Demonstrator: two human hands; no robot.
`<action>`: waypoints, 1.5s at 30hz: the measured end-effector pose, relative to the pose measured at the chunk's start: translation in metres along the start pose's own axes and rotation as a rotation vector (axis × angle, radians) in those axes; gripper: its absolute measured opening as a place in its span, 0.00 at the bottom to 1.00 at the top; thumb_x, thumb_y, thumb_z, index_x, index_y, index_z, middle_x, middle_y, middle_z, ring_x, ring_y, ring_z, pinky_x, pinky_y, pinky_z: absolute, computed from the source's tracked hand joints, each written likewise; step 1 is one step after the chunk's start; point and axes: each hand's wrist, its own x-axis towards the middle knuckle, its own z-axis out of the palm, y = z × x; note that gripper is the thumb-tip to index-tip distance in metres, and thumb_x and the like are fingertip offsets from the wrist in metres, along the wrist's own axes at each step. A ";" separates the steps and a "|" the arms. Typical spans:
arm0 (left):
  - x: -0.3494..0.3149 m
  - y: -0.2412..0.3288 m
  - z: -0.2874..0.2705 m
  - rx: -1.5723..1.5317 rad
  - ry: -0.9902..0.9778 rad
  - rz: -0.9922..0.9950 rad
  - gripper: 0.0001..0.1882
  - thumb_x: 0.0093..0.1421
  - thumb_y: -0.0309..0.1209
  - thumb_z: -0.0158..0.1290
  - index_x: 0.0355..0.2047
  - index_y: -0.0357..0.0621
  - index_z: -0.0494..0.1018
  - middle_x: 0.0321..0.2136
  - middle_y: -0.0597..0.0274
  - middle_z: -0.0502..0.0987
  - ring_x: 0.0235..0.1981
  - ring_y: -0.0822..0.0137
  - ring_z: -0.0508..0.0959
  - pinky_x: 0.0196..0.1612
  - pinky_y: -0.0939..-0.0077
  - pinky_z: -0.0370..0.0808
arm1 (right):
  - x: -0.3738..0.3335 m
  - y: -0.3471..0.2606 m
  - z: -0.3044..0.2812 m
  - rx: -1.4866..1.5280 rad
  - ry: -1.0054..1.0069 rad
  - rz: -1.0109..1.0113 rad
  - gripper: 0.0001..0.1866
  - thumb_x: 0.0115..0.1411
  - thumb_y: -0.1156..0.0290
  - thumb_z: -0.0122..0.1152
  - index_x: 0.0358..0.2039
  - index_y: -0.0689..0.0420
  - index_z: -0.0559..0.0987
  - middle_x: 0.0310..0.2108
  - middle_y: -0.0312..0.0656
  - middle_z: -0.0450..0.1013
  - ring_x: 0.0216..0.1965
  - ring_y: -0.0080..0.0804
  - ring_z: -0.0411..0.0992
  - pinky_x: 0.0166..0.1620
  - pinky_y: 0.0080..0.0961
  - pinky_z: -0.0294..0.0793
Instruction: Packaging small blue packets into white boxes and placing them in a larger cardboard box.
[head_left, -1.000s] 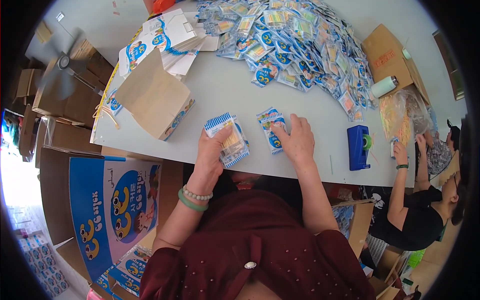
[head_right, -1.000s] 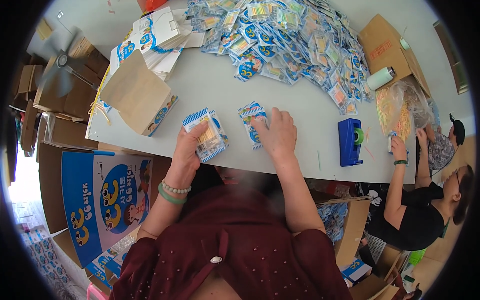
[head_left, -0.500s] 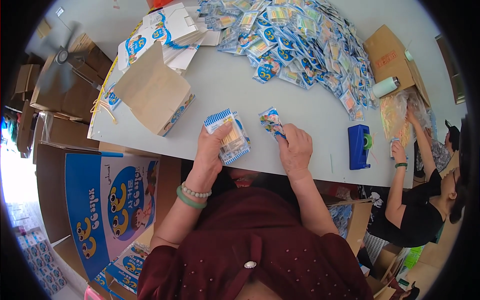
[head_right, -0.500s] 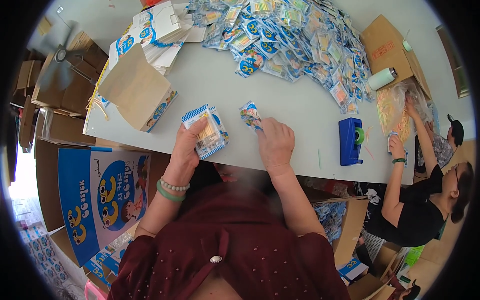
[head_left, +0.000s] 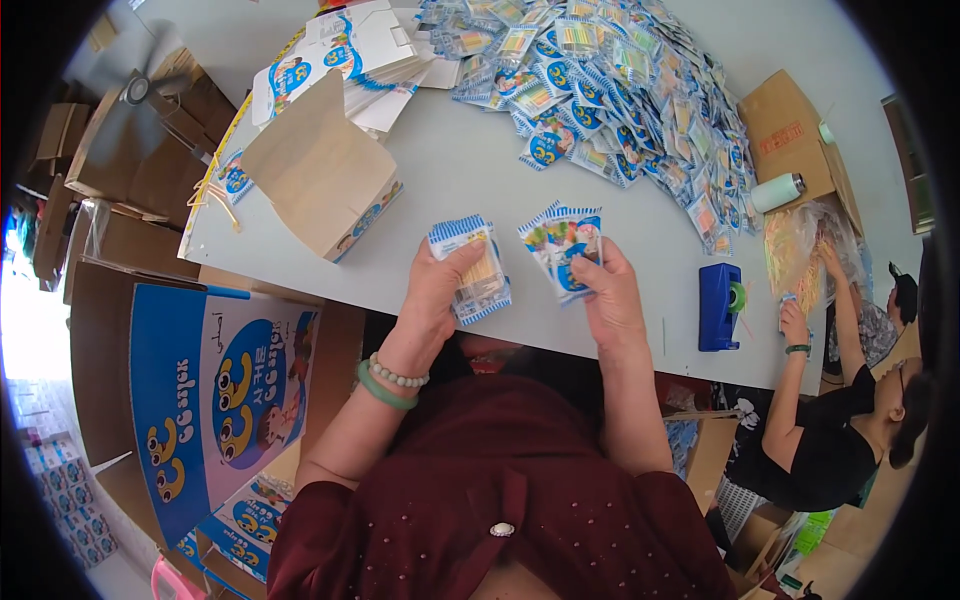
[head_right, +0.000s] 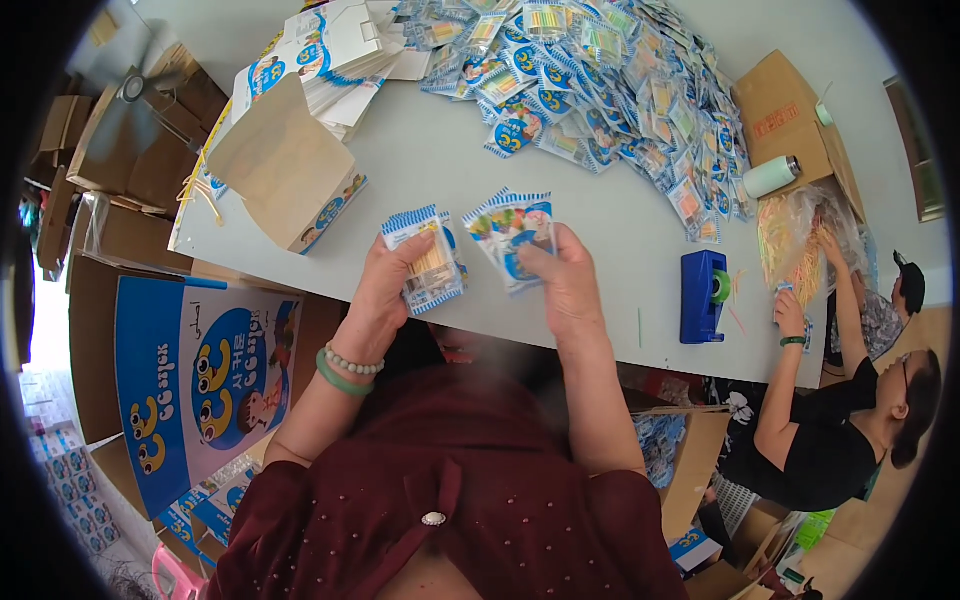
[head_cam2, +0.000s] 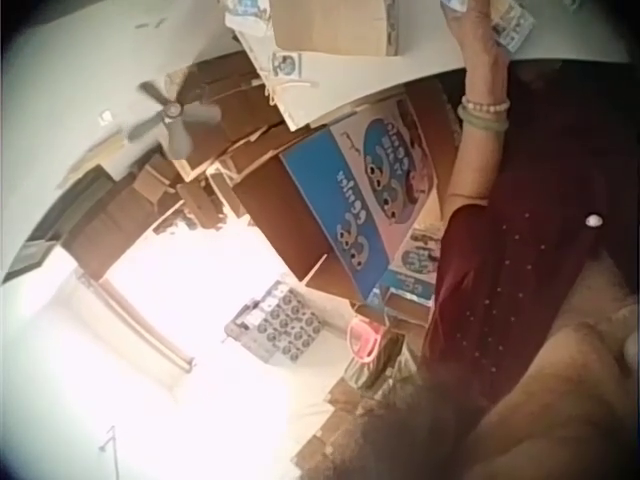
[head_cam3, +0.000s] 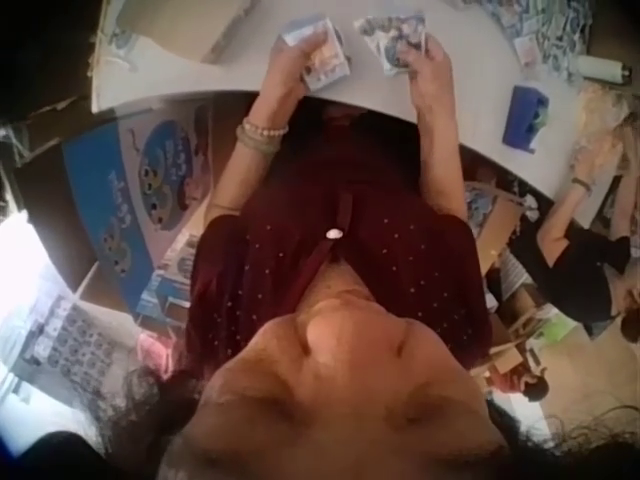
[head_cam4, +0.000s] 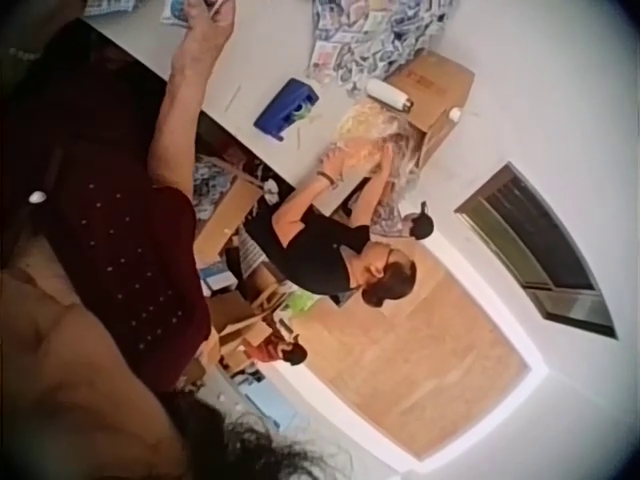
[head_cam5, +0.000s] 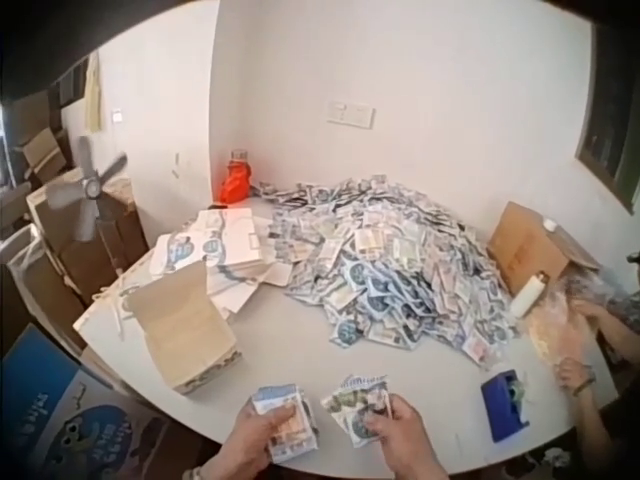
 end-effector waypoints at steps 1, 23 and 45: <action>0.000 -0.002 0.003 0.005 0.002 0.007 0.15 0.58 0.22 0.54 0.46 0.38 0.65 0.39 0.56 0.76 0.35 0.62 0.80 0.38 0.66 0.81 | 0.001 0.004 0.006 0.006 -0.006 -0.003 0.18 0.52 0.79 0.62 0.44 0.64 0.72 0.37 0.38 0.74 0.36 0.22 0.72 0.44 0.21 0.72; 0.013 0.009 -0.007 0.091 -0.033 0.145 0.16 0.52 0.25 0.59 0.42 0.41 0.68 0.32 0.63 0.77 0.29 0.71 0.78 0.33 0.75 0.78 | 0.004 0.039 0.067 -1.202 -0.274 -0.249 0.21 0.55 0.57 0.61 0.40 0.61 0.70 0.38 0.53 0.69 0.43 0.52 0.70 0.44 0.45 0.71; 0.022 0.012 -0.019 -0.065 -0.076 0.070 0.18 0.55 0.29 0.58 0.45 0.38 0.69 0.37 0.58 0.78 0.34 0.67 0.81 0.39 0.70 0.81 | 0.093 0.026 -0.028 -1.958 -0.008 -0.905 0.23 0.50 0.78 0.56 0.50 0.51 0.72 0.40 0.41 0.71 0.46 0.45 0.67 0.45 0.34 0.75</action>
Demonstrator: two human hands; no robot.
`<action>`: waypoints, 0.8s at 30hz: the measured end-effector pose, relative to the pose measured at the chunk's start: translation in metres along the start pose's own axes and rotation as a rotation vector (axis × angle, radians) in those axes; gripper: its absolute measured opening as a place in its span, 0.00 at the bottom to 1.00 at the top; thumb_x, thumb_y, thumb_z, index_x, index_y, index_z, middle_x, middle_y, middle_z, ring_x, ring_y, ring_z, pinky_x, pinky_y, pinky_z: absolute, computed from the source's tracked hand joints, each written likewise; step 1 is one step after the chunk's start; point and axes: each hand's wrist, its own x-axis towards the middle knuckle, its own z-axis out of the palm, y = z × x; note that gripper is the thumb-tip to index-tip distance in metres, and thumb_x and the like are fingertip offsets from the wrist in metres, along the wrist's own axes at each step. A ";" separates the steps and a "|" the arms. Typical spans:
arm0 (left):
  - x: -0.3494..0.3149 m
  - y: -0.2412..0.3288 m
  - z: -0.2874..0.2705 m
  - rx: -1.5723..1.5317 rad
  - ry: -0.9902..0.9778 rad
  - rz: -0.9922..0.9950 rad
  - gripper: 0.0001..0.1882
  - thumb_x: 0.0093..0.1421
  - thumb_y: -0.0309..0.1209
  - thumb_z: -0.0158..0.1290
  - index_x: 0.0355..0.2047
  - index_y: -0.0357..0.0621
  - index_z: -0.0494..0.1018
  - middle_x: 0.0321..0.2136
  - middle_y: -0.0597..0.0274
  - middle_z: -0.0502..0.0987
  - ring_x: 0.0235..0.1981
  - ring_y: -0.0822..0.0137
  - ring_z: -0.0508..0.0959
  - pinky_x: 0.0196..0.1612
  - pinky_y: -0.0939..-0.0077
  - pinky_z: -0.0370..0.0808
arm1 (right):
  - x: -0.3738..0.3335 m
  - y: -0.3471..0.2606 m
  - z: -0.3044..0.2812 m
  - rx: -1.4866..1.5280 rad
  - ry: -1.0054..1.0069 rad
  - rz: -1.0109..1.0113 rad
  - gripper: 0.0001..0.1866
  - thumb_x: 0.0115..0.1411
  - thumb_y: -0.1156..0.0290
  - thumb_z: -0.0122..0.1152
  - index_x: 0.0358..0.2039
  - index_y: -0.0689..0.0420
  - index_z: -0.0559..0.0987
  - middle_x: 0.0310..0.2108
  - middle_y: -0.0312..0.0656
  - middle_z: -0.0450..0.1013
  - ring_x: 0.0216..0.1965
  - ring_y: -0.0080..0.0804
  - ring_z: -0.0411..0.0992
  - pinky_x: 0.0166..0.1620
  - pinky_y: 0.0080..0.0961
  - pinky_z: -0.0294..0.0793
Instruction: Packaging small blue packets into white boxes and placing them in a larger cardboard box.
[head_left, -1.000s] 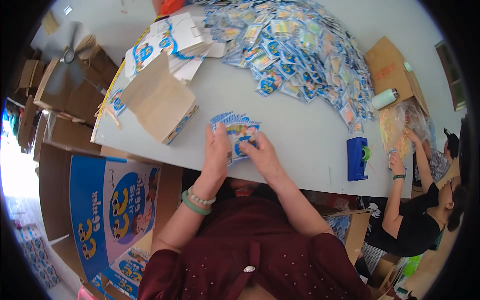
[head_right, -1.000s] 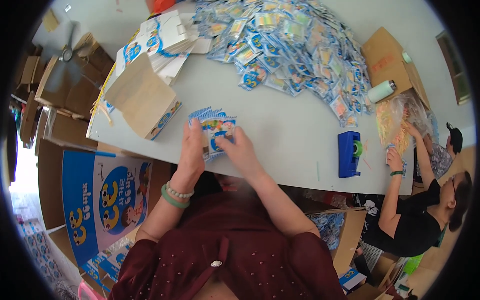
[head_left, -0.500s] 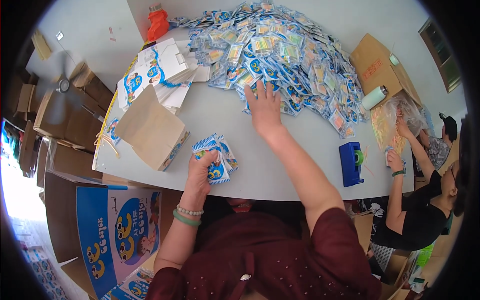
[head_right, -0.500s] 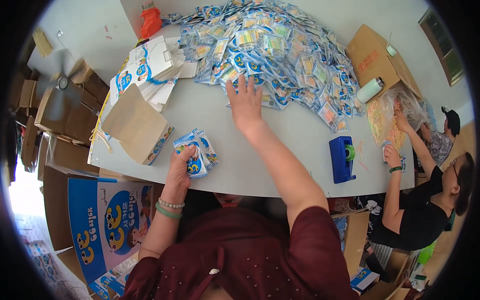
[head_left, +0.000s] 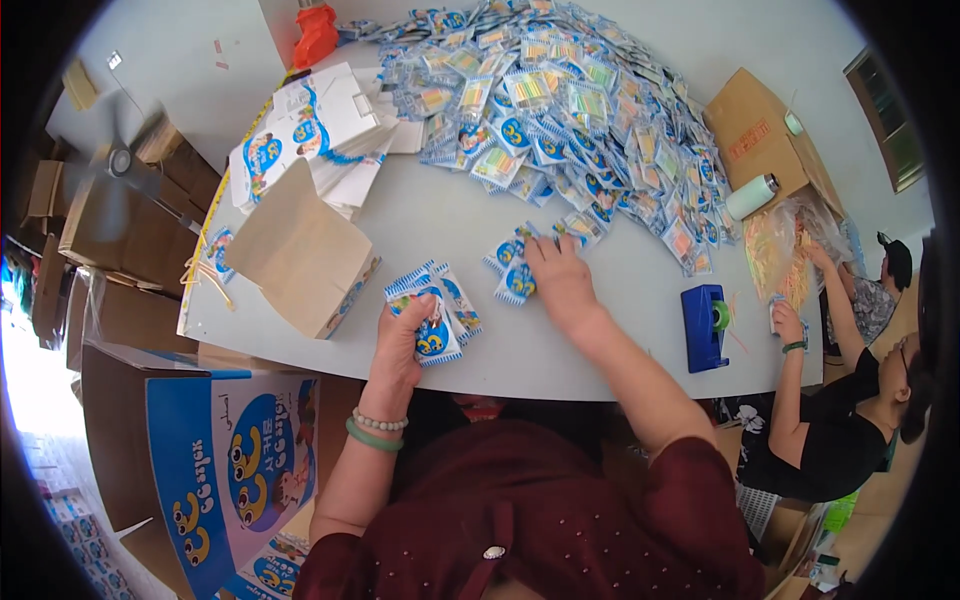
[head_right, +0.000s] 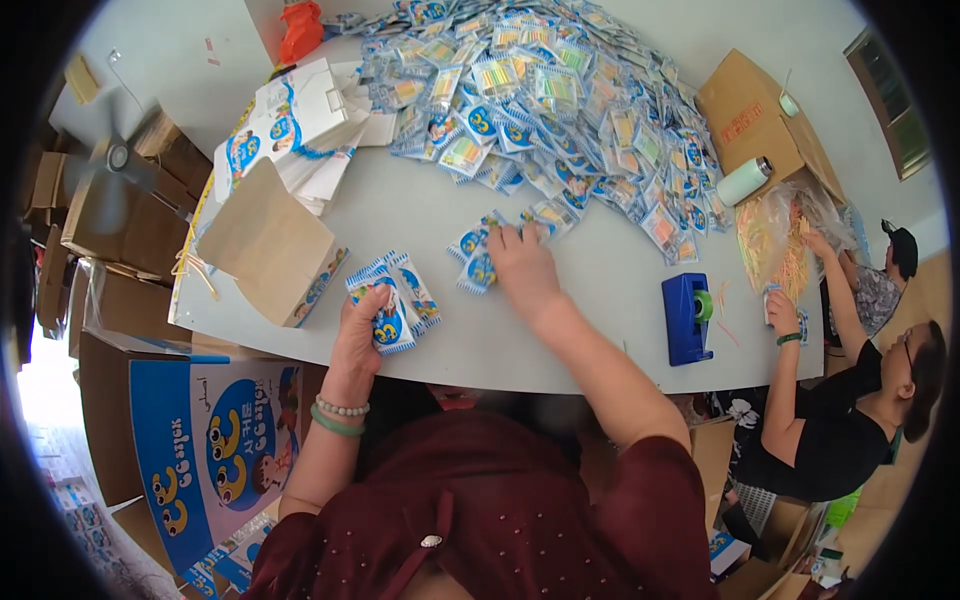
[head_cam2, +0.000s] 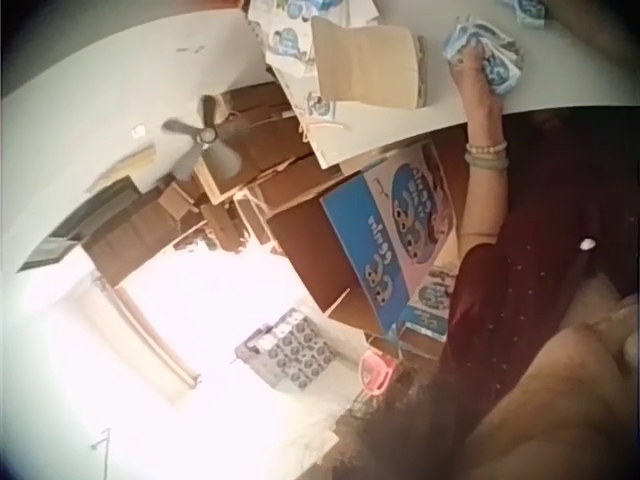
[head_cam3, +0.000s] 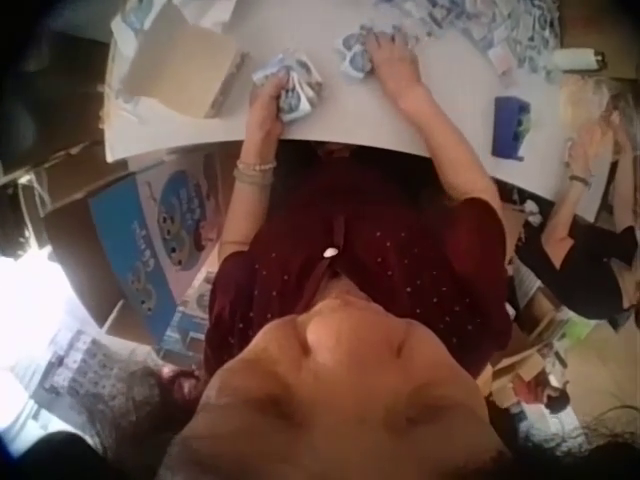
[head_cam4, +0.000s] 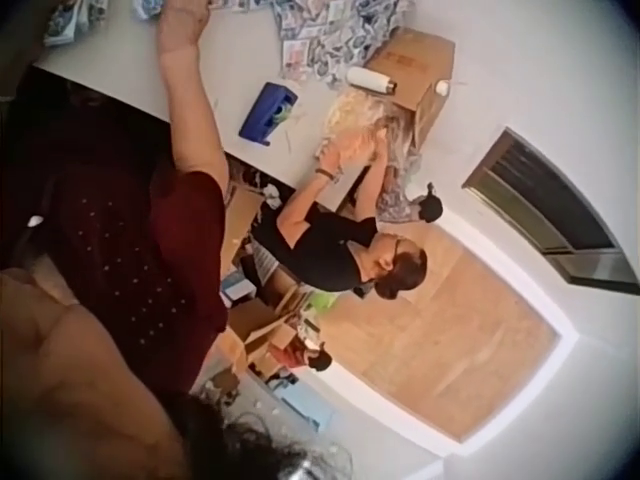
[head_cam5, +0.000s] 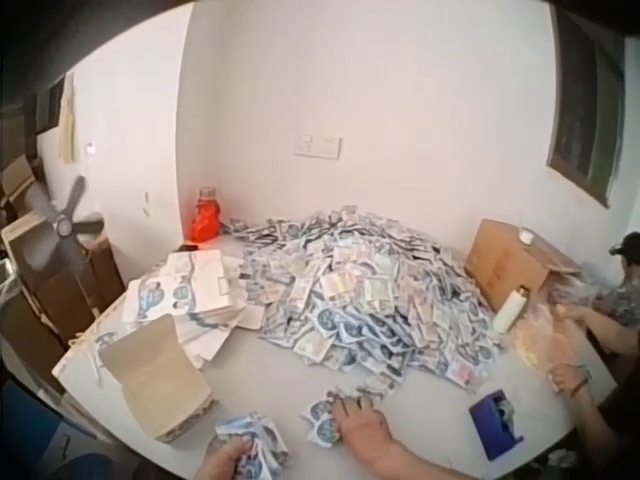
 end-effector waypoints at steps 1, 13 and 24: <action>0.001 -0.001 -0.002 -0.005 0.006 -0.016 0.18 0.55 0.29 0.58 0.45 0.38 0.69 0.37 0.58 0.78 0.34 0.67 0.81 0.39 0.70 0.81 | -0.011 -0.015 -0.019 0.027 -0.094 0.084 0.24 0.50 0.79 0.55 0.50 0.51 0.72 0.43 0.43 0.71 0.48 0.48 0.67 0.47 0.36 0.75; 0.003 -0.004 -0.008 0.020 -0.015 -0.007 0.20 0.55 0.31 0.59 0.47 0.39 0.68 0.39 0.58 0.78 0.37 0.66 0.81 0.40 0.71 0.80 | -0.014 0.035 -0.063 0.348 -0.275 0.219 0.28 0.47 0.85 0.56 0.50 0.52 0.73 0.58 0.41 0.66 0.60 0.43 0.62 0.58 0.33 0.65; 0.001 -0.001 -0.011 0.037 -0.003 0.004 0.20 0.55 0.31 0.58 0.47 0.39 0.68 0.38 0.59 0.78 0.36 0.68 0.81 0.40 0.72 0.80 | -0.035 0.034 -0.084 0.260 -0.669 0.206 0.19 0.42 0.76 0.59 0.39 0.53 0.76 0.39 0.42 0.70 0.50 0.43 0.66 0.54 0.38 0.62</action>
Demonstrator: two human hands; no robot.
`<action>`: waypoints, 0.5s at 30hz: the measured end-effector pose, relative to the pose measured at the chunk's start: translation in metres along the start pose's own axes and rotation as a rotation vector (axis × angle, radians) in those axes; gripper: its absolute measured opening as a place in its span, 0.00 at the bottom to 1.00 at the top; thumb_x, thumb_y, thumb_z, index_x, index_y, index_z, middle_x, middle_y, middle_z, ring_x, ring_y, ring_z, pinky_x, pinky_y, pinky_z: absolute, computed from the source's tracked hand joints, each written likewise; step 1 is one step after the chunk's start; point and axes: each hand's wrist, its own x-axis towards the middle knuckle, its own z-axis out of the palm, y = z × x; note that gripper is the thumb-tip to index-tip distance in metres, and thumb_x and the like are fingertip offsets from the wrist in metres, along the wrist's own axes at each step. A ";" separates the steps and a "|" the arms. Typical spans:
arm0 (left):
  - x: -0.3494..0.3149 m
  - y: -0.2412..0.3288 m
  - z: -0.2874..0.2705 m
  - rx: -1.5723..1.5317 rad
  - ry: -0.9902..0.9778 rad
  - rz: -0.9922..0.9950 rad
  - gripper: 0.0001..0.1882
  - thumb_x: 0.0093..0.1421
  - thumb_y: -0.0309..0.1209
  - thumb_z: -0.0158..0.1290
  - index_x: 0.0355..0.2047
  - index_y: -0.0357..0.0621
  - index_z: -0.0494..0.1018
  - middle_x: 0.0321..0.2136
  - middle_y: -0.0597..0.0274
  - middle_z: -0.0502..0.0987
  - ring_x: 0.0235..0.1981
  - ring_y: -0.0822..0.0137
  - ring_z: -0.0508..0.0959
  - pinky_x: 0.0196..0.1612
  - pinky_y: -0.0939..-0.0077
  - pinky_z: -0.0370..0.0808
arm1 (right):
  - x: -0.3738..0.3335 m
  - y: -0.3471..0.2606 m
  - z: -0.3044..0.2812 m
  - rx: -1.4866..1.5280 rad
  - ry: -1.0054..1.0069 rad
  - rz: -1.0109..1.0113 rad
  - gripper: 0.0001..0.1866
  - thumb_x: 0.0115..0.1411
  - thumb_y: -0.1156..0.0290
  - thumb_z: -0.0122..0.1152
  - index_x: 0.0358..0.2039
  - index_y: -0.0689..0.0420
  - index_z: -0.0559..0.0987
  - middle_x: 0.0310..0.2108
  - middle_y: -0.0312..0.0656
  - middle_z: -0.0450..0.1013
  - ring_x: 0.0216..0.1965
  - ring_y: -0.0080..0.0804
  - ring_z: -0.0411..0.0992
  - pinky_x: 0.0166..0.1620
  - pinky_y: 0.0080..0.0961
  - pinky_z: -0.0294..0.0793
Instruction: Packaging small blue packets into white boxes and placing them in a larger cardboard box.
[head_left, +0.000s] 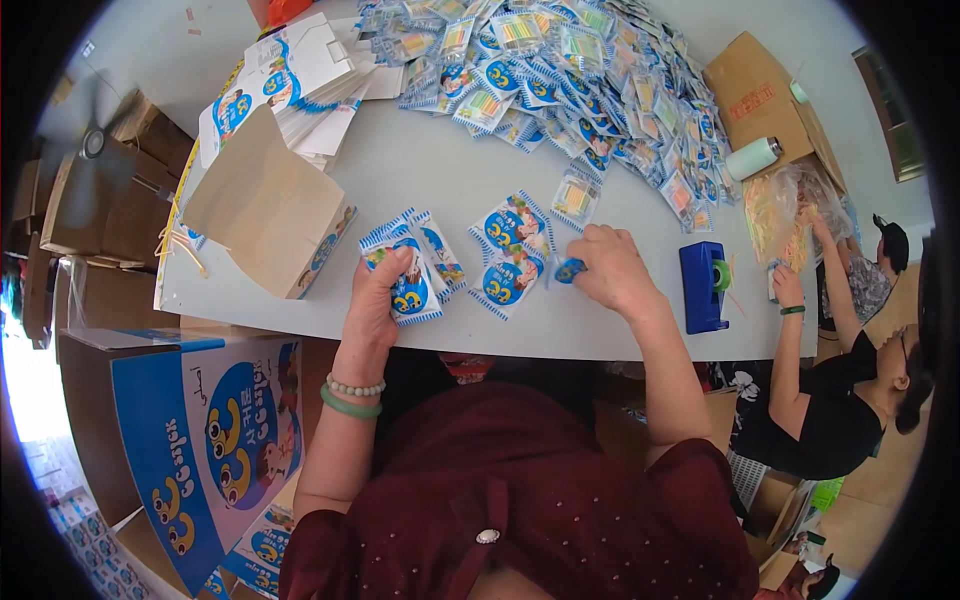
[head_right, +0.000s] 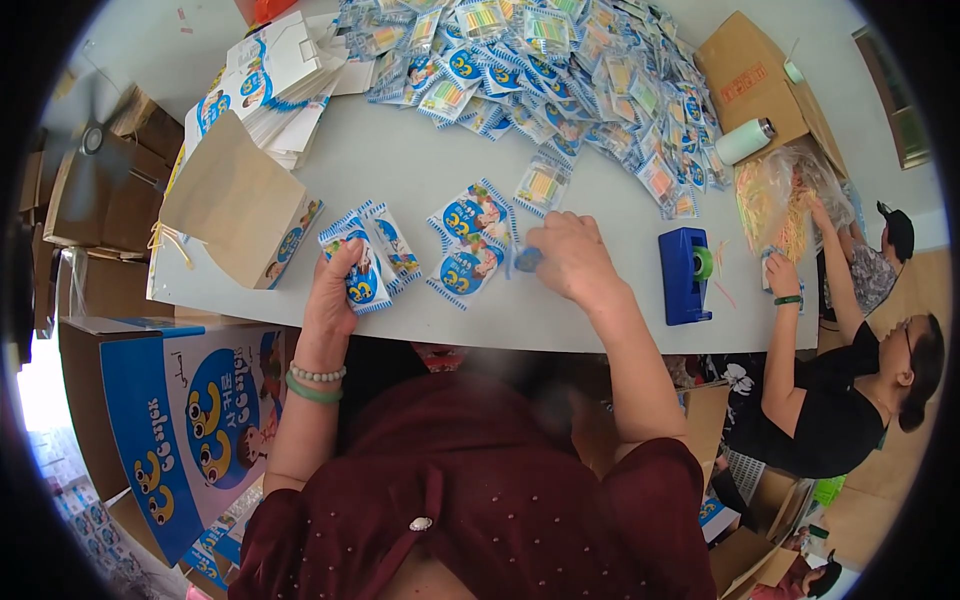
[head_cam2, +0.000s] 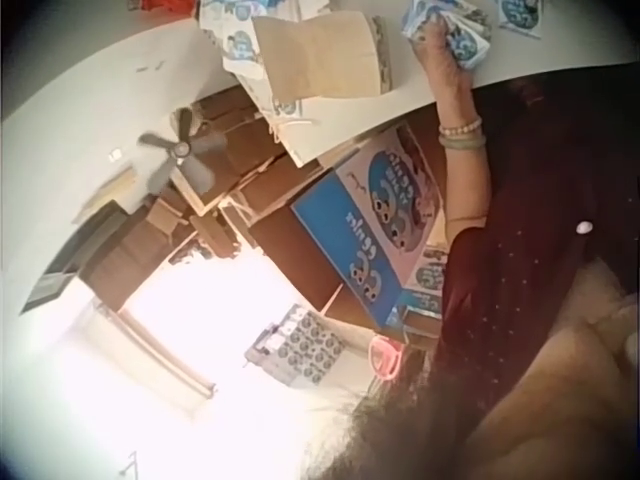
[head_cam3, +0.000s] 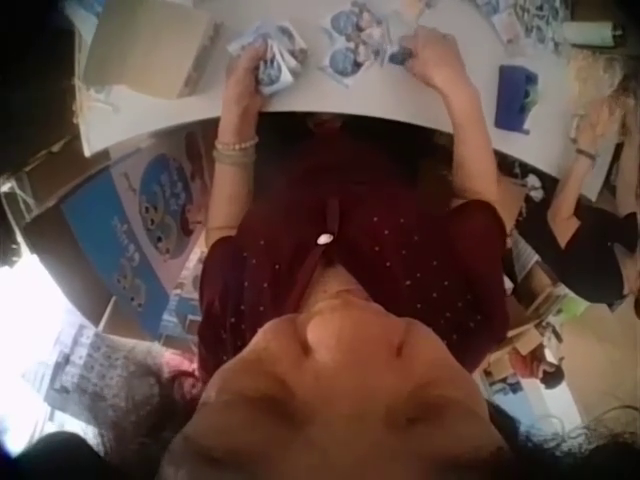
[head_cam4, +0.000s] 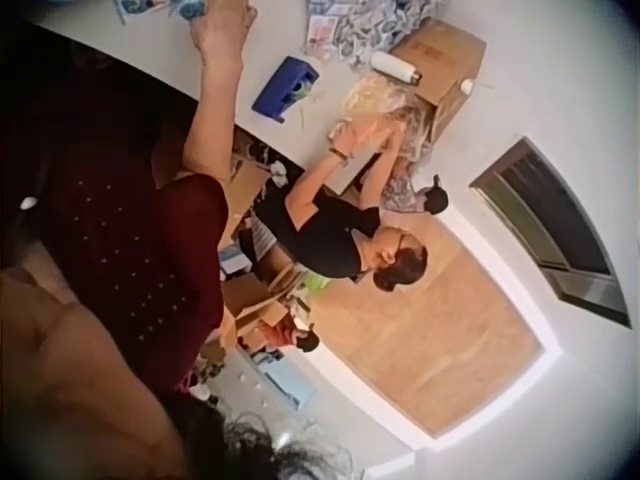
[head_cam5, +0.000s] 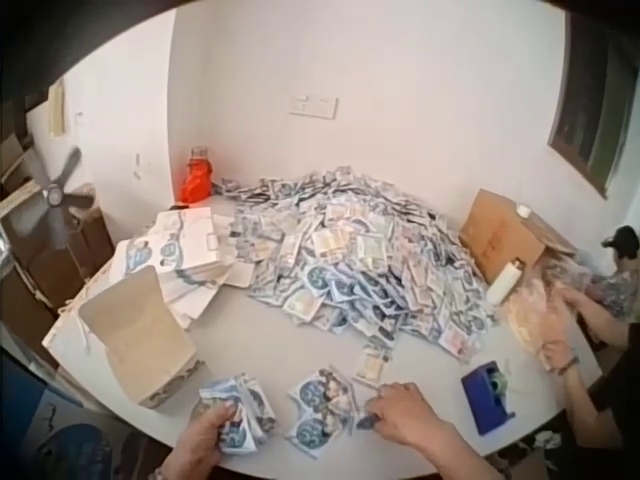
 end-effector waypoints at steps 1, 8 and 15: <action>0.001 -0.001 0.000 0.002 -0.012 -0.010 0.20 0.55 0.31 0.59 0.47 0.39 0.69 0.38 0.59 0.78 0.36 0.68 0.80 0.40 0.72 0.80 | 0.001 -0.002 -0.006 0.002 -0.003 -0.002 0.19 0.42 0.76 0.59 0.39 0.53 0.76 0.39 0.42 0.70 0.50 0.43 0.66 0.54 0.38 0.62; 0.002 -0.002 -0.007 -0.008 -0.071 0.018 0.18 0.55 0.32 0.60 0.44 0.40 0.70 0.35 0.62 0.78 0.34 0.72 0.80 0.39 0.75 0.79 | 0.013 -0.064 0.021 -0.012 0.404 -0.656 0.10 0.45 0.81 0.56 0.30 0.57 0.73 0.34 0.41 0.68 0.43 0.41 0.66 0.62 0.48 0.55; -0.003 0.000 0.003 -0.021 -0.065 0.015 0.17 0.56 0.32 0.59 0.44 0.40 0.71 0.34 0.63 0.78 0.30 0.73 0.79 0.36 0.77 0.79 | -0.002 -0.051 0.019 0.103 0.253 -0.522 0.13 0.44 0.82 0.57 0.32 0.58 0.72 0.33 0.42 0.67 0.45 0.43 0.66 0.63 0.41 0.55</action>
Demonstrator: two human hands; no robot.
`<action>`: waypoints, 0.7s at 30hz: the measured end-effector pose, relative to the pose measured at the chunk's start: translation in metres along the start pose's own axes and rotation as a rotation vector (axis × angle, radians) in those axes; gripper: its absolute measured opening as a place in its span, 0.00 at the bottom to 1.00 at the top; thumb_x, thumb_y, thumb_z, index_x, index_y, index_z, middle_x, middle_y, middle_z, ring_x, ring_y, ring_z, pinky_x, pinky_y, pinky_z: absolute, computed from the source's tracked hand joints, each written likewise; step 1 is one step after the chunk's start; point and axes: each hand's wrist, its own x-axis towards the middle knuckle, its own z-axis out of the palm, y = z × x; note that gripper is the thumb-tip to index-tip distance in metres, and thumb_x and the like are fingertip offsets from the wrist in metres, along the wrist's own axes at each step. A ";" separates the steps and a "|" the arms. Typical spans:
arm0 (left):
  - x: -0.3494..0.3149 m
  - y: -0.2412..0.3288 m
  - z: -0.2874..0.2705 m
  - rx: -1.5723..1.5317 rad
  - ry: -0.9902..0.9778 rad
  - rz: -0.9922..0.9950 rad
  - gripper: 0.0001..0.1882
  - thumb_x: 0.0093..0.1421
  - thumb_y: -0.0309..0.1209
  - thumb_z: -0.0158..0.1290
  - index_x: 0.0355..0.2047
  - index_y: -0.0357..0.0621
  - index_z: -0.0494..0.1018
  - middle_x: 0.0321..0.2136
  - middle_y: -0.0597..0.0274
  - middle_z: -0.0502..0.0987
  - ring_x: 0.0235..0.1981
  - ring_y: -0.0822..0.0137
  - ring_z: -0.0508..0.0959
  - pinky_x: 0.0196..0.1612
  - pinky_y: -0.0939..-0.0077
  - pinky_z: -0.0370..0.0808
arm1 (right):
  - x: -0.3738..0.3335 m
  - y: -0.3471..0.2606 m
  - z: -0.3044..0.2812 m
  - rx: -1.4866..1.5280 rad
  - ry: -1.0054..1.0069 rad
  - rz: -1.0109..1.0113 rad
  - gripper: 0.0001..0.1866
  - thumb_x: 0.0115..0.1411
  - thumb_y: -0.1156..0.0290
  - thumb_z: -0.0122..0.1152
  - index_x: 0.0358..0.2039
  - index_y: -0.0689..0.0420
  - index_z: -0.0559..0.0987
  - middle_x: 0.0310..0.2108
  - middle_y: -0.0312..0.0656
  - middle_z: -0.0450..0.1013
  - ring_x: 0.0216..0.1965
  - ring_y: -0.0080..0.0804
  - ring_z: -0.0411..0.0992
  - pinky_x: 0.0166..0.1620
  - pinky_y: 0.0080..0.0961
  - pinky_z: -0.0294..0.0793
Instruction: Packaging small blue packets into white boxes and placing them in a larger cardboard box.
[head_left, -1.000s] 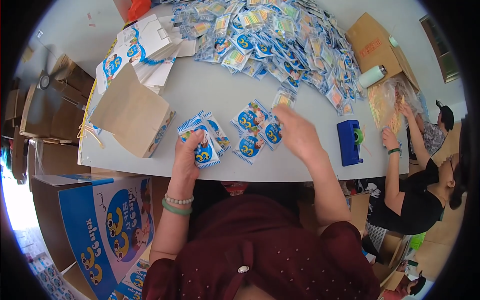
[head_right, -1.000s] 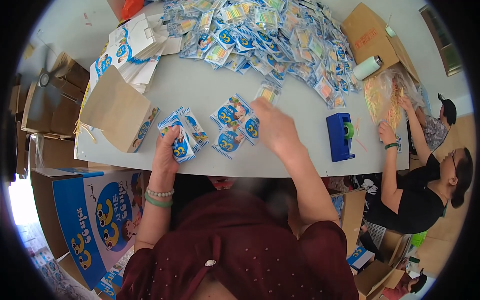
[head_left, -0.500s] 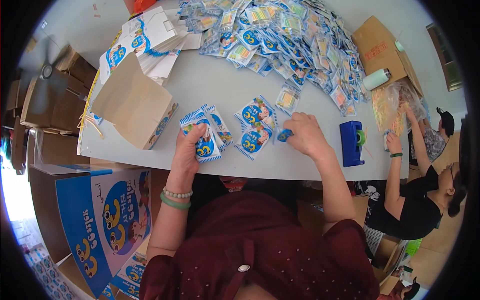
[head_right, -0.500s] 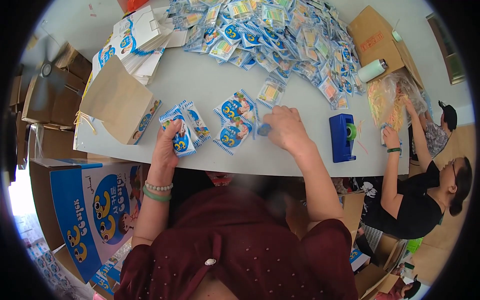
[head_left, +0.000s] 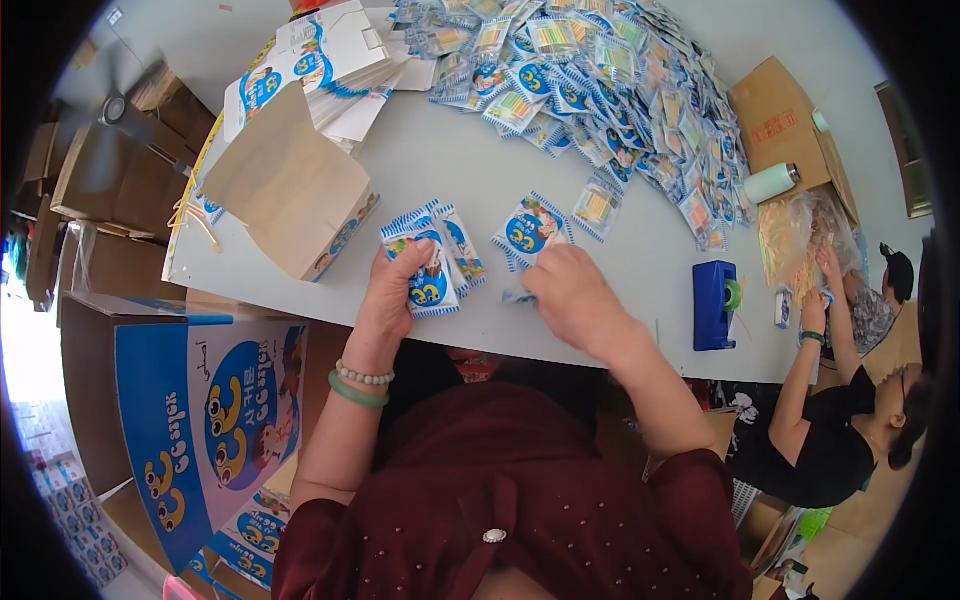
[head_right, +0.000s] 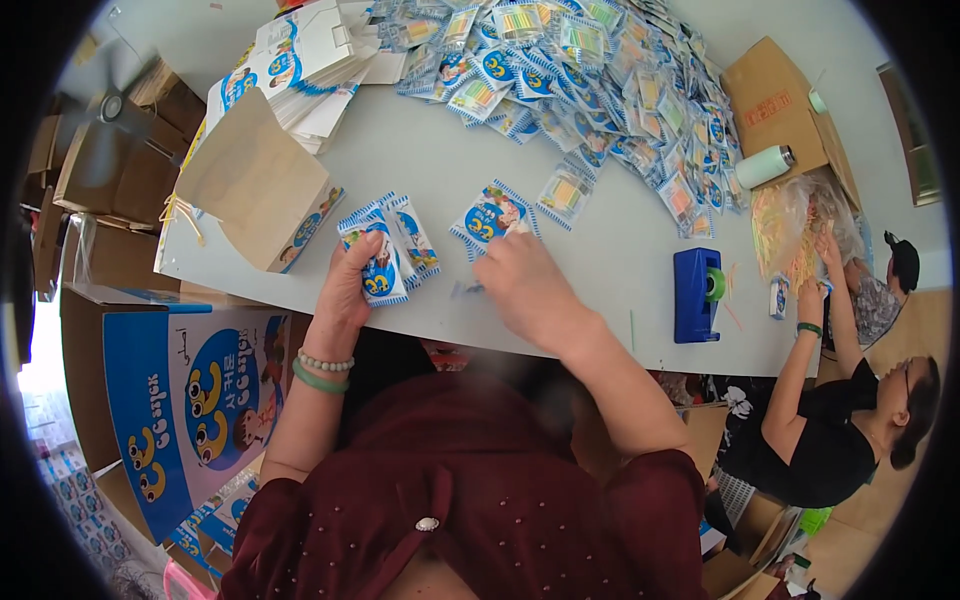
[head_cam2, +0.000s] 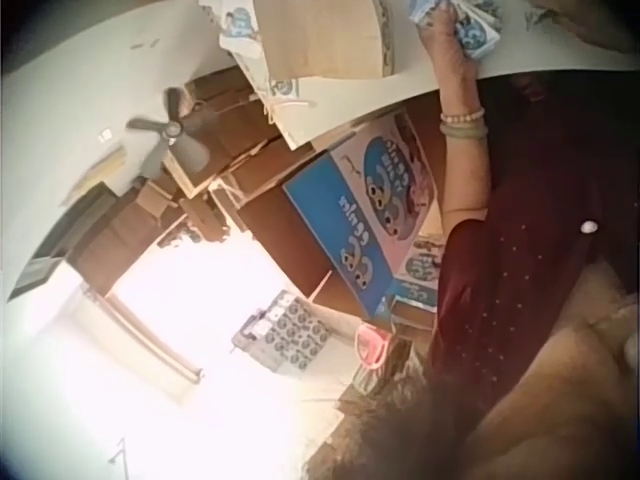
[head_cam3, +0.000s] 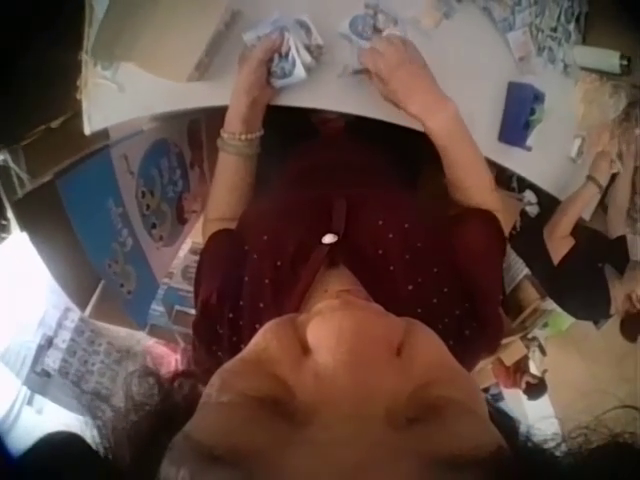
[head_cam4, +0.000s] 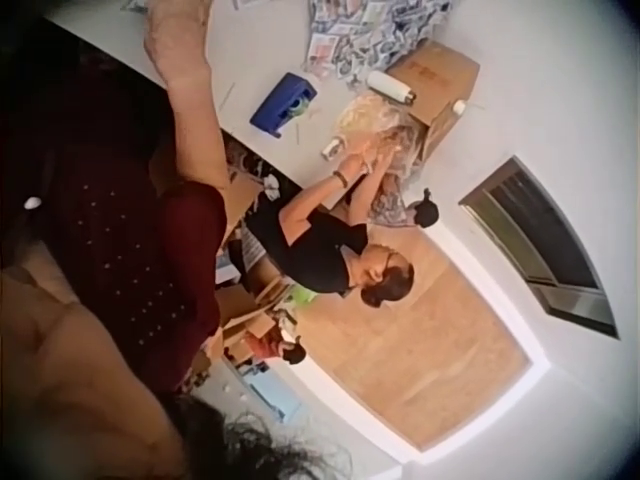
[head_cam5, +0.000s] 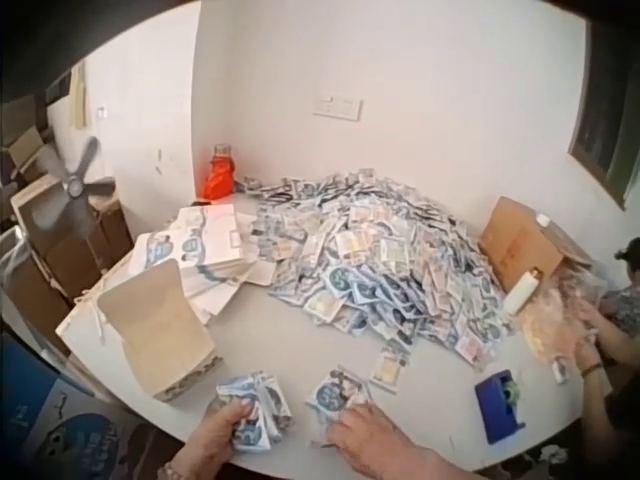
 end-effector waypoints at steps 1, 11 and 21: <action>-0.001 0.001 0.001 0.000 0.003 -0.003 0.17 0.56 0.32 0.59 0.44 0.40 0.71 0.34 0.63 0.78 0.30 0.73 0.79 0.36 0.77 0.79 | 0.004 0.005 -0.007 0.003 -0.002 0.001 0.13 0.44 0.82 0.57 0.32 0.58 0.72 0.33 0.42 0.67 0.45 0.43 0.66 0.63 0.41 0.55; -0.002 0.002 0.005 0.029 -0.012 -0.002 0.16 0.57 0.35 0.58 0.42 0.42 0.70 0.28 0.69 0.76 0.29 0.76 0.77 0.37 0.77 0.80 | 0.074 0.046 -0.026 -0.026 -0.318 0.186 0.18 0.44 0.80 0.57 0.39 0.57 0.73 0.48 0.47 0.70 0.54 0.44 0.64 0.58 0.41 0.58; -0.007 0.010 0.015 0.032 0.039 -0.038 0.13 0.58 0.35 0.58 0.39 0.43 0.71 0.26 0.70 0.74 0.27 0.78 0.75 0.36 0.80 0.78 | 0.036 0.068 -0.053 1.223 -0.009 0.651 0.24 0.40 0.73 0.65 0.41 0.60 0.75 0.28 0.38 0.75 0.30 0.26 0.75 0.30 0.25 0.73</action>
